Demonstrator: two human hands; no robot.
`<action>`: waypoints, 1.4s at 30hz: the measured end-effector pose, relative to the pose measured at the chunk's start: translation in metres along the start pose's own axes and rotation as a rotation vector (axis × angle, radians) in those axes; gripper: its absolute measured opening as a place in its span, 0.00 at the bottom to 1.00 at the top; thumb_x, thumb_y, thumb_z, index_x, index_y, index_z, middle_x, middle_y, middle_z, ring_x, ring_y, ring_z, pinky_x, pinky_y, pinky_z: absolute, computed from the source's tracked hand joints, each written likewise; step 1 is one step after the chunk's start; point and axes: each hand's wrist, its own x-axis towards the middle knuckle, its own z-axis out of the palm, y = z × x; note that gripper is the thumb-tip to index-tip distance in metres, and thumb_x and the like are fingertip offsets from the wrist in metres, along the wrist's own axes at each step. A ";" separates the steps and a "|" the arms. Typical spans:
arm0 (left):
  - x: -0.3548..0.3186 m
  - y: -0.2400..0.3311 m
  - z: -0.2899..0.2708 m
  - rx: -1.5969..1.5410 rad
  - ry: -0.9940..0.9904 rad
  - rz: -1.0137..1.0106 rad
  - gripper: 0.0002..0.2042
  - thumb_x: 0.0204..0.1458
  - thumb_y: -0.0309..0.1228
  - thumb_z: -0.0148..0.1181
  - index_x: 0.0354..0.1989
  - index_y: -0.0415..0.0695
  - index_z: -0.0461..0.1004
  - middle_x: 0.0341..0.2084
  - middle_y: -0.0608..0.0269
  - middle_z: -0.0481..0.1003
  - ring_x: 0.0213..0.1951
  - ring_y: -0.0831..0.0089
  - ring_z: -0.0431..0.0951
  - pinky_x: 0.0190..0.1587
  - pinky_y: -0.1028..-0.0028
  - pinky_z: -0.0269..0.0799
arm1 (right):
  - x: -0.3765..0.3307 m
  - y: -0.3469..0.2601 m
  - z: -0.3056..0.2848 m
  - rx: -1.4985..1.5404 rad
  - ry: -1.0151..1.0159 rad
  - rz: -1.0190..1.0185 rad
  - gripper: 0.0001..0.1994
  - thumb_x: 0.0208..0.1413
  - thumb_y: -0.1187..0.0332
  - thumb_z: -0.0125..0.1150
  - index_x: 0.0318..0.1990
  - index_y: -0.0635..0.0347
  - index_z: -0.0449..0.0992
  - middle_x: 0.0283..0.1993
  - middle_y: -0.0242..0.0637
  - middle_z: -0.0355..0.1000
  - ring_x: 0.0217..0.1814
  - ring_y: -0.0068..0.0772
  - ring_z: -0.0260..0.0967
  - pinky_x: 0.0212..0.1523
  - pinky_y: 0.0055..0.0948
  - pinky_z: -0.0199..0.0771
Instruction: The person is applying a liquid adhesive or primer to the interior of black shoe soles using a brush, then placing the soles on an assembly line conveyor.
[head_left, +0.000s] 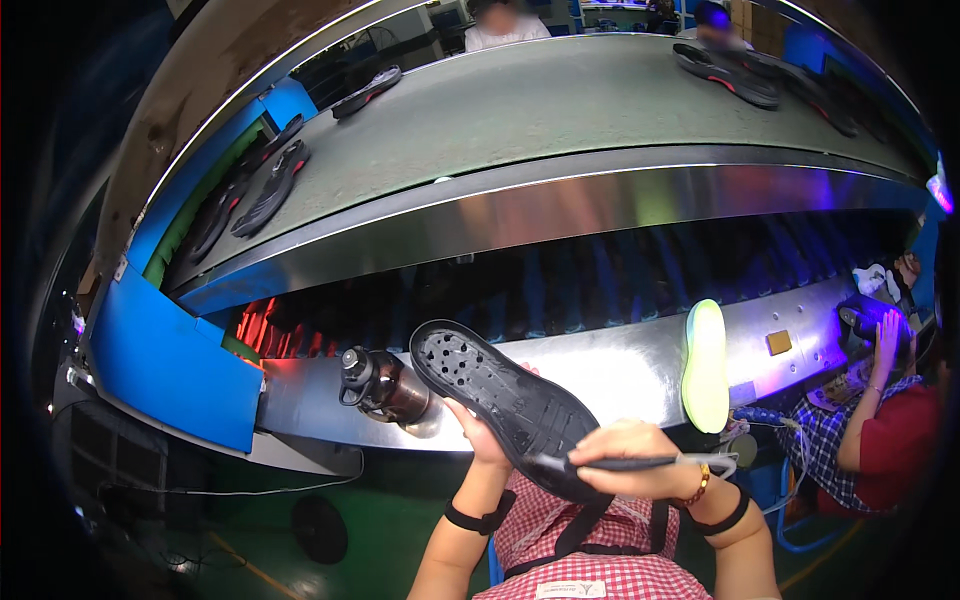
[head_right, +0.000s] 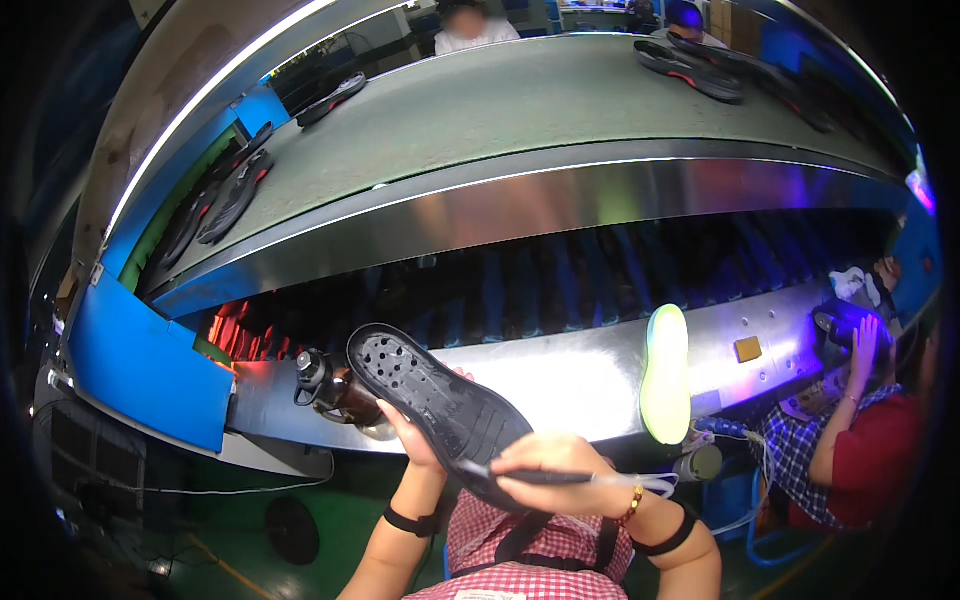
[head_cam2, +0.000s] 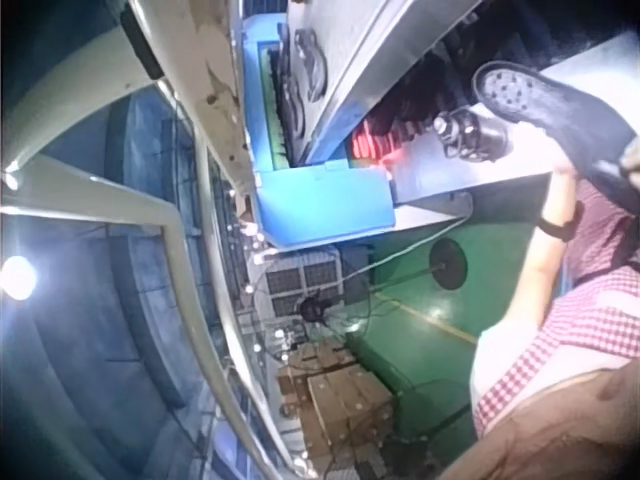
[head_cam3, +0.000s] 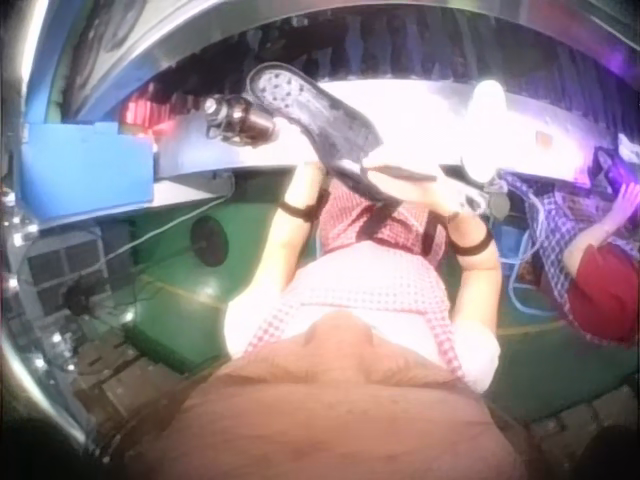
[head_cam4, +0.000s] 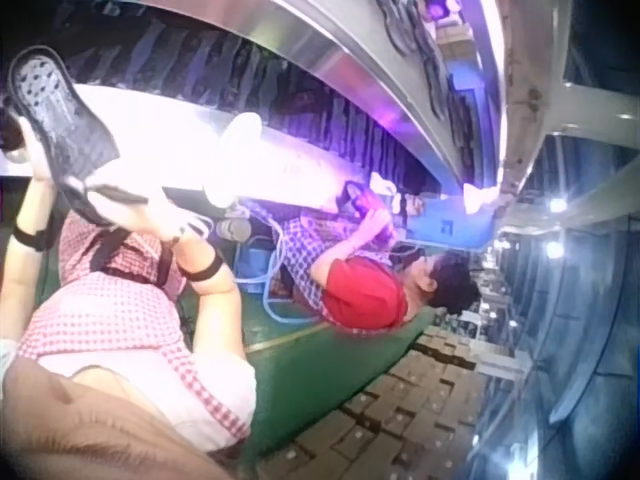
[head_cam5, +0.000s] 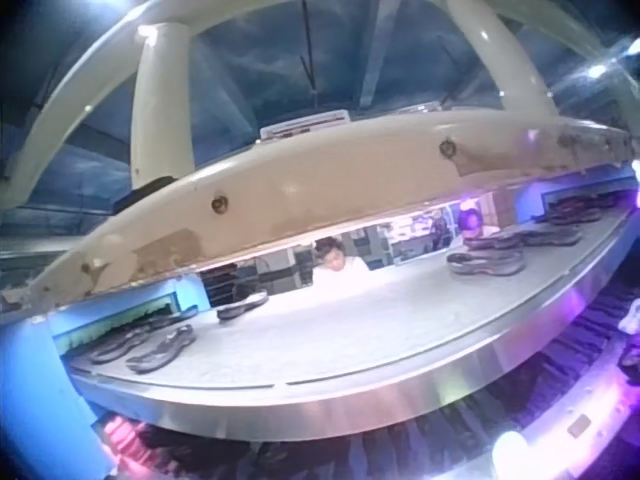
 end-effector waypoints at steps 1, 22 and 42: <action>-0.001 -0.004 0.007 -0.045 -0.014 0.004 0.46 0.50 0.71 0.23 0.58 0.40 0.62 0.51 0.50 0.70 0.52 0.55 0.70 0.59 0.57 0.64 | 0.008 0.000 0.000 0.114 0.087 0.036 0.11 0.43 0.74 0.67 0.37 0.60 0.81 0.38 0.41 0.78 0.40 0.35 0.77 0.42 0.30 0.75; 0.007 0.000 0.054 -0.008 -0.135 0.135 0.46 0.50 0.71 0.32 0.57 0.35 0.60 0.50 0.48 0.66 0.53 0.55 0.65 0.63 0.58 0.57 | -0.003 -0.010 -0.007 0.300 0.179 -0.028 0.10 0.43 0.75 0.67 0.36 0.62 0.80 0.36 0.41 0.78 0.39 0.37 0.77 0.43 0.31 0.73; 0.012 0.013 0.070 0.017 -0.272 0.240 0.47 0.47 0.72 0.37 0.60 0.38 0.59 0.53 0.49 0.65 0.56 0.53 0.63 0.63 0.55 0.56 | -0.027 0.002 -0.018 0.684 0.115 0.205 0.09 0.49 0.75 0.64 0.39 0.66 0.79 0.36 0.40 0.78 0.35 0.24 0.74 0.34 0.21 0.73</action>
